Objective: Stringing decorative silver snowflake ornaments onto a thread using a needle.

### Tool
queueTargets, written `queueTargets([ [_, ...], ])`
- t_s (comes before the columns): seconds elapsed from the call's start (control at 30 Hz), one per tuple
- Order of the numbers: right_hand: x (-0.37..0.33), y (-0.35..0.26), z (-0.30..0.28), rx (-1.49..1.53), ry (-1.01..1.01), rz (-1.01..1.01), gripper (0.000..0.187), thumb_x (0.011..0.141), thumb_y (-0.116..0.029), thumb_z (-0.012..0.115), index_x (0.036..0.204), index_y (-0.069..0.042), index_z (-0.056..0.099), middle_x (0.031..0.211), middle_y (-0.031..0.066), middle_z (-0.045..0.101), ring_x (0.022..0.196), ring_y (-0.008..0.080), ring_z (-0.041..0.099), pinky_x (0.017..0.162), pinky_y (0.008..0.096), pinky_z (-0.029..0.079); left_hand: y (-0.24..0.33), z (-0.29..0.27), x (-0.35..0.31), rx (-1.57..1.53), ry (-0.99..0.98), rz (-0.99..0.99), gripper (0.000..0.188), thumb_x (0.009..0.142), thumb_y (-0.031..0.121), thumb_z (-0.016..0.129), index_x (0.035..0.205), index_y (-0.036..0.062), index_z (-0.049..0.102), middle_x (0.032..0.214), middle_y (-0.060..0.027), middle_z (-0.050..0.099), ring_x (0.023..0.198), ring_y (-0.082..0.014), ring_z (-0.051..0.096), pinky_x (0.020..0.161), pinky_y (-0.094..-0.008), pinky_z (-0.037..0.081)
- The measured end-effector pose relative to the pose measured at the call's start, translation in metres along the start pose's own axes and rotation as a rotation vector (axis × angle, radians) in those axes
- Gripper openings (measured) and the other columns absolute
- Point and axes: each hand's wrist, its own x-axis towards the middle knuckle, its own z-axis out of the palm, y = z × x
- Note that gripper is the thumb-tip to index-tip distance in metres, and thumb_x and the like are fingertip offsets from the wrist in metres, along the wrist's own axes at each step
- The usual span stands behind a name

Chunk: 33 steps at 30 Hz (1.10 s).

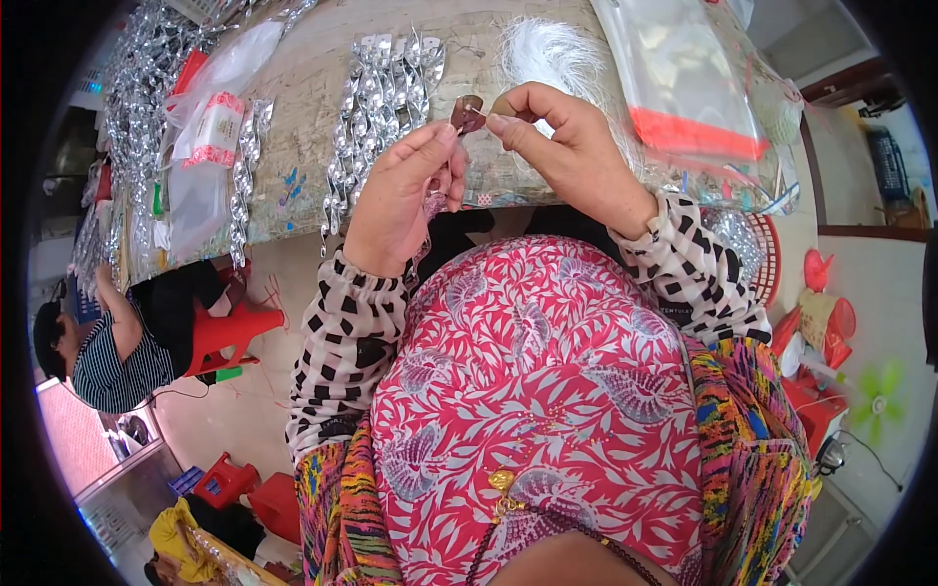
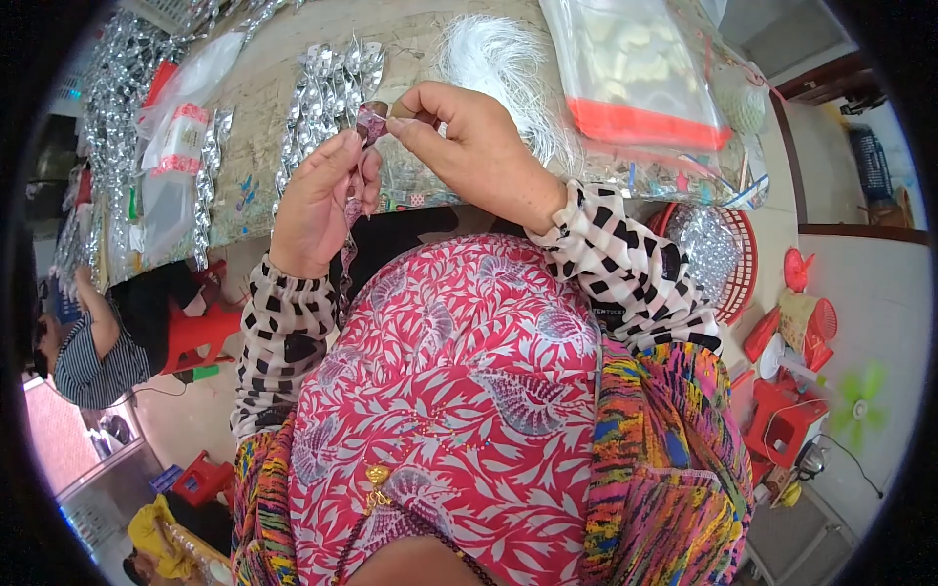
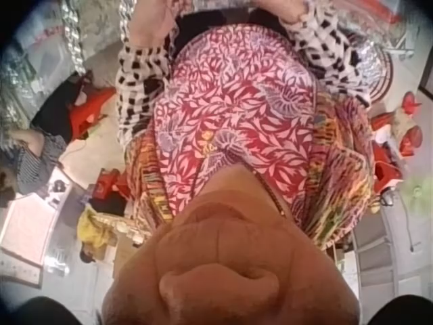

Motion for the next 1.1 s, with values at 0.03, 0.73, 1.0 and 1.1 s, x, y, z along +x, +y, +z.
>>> queueTargets([
  [0.03, 0.0, 0.0, 0.001, -0.012, 0.002, -0.003, 0.015, 0.091, -0.014, 0.059, 0.093, 0.001, 0.059, 0.08, -0.0009, 0.057, 0.076, 0.0057, 0.051, 0.069, 0.0214, 0.042, 0.0, 0.0, -0.001, 0.0, 0.001, 0.0, 0.021, 0.096, 0.025, 0.051, 0.095, 0.0048, 0.058, 0.074, -0.0001, 0.055, 0.059, -0.0085, 0.05, 0.055, -0.0229, 0.041],
  [0.73, 0.0, 0.007, 0.006, 0.016, 0.003, 0.022, 0.029, 0.091, -0.01, 0.058, 0.114, -0.003, 0.042, 0.077, 0.0022, 0.058, 0.068, 0.0049, 0.053, 0.059, 0.0187, 0.042, -0.012, 0.005, -0.002, 0.25, 0.102, 0.141, 0.033, 0.091, 0.017, 0.059, 0.122, 0.0052, 0.054, 0.074, 0.004, 0.053, 0.06, -0.0032, 0.046, 0.053, -0.0175, 0.037],
  [1.0, 0.007, 0.014, 0.002, 0.113, -0.023, 0.001, 0.03, 0.091, -0.01, 0.058, 0.115, -0.003, 0.041, 0.077, 0.0013, 0.058, 0.07, 0.0052, 0.054, 0.059, 0.0193, 0.043, -0.012, 0.013, -0.006, 0.288, 0.103, 0.106, 0.034, 0.091, 0.016, 0.058, 0.125, 0.01, 0.057, 0.075, 0.0049, 0.052, 0.06, -0.0016, 0.044, 0.052, -0.0154, 0.036],
  [1.1, 0.008, 0.012, -0.001, 0.059, -0.067, 0.048, 0.032, 0.091, -0.012, 0.058, 0.118, -0.003, 0.043, 0.077, 0.0005, 0.058, 0.069, 0.0048, 0.054, 0.06, 0.019, 0.043, -0.012, 0.011, -0.005, 0.287, 0.119, 0.108, 0.034, 0.091, 0.016, 0.059, 0.124, 0.0096, 0.058, 0.074, 0.0055, 0.051, 0.06, -0.0016, 0.042, 0.052, -0.0158, 0.035],
])
